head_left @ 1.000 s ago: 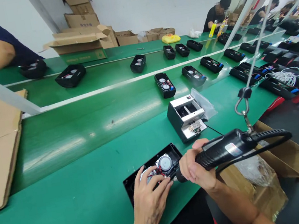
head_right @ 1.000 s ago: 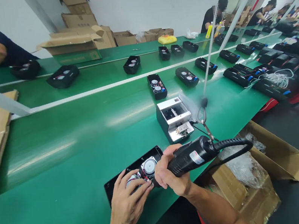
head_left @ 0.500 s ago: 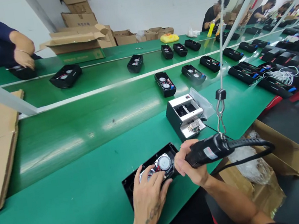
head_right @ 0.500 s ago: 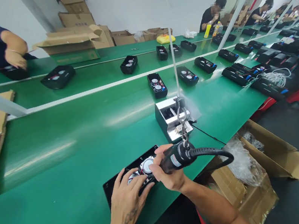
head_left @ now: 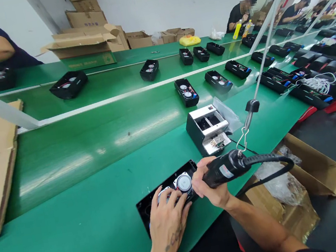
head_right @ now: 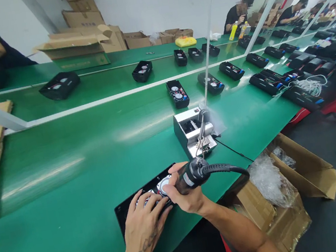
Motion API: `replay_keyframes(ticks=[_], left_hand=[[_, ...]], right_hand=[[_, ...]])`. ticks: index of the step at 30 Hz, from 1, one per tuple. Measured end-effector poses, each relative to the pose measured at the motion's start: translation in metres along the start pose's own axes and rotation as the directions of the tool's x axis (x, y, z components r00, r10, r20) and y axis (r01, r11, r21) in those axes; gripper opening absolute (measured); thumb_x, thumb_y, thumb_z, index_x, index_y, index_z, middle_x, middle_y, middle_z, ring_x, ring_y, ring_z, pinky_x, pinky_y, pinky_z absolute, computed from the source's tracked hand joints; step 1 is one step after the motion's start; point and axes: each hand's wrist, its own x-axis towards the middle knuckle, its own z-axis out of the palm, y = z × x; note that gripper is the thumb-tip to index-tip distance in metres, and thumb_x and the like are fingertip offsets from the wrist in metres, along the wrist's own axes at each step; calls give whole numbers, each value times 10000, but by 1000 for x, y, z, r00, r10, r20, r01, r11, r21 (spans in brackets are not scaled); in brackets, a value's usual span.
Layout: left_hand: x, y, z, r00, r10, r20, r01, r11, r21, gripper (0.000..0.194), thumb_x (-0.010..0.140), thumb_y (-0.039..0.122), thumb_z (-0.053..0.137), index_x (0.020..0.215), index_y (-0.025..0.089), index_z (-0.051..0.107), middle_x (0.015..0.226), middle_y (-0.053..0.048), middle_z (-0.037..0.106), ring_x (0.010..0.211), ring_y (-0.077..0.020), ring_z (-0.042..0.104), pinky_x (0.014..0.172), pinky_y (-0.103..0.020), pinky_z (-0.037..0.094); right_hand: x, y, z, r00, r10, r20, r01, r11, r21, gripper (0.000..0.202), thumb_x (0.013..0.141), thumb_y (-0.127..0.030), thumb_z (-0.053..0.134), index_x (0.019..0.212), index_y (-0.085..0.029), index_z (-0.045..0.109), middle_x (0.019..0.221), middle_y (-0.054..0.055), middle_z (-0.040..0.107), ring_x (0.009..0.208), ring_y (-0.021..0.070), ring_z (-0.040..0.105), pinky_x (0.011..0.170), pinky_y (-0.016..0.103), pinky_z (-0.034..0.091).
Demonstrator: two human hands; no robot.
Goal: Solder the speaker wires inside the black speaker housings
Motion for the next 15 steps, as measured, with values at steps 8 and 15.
replay_keyframes(ticks=[8,15], left_hand=[[-3,-2,5,1000,19,-6,-19,1000,5,133,1032,263,647,1082,271,769,1004,-18,792,1041,-260,690,1159,-529,451],[-1,0,4,1000,12,-26,-12,1000,-22,226,1041,211,568,1033,279,783,927,-14,773,1043,-266,681,1170,-550,445]], right_hand=[[-2,2,2,998,38,55,-33,996,-87,337,947,-338,760,1171,-281,515,644,-114,543,465,108,521,518,264,505],[2,-15,6,985,30,171,9,975,-224,288,856,-267,796,1027,-297,567,698,-53,630,577,191,603,702,407,606]])
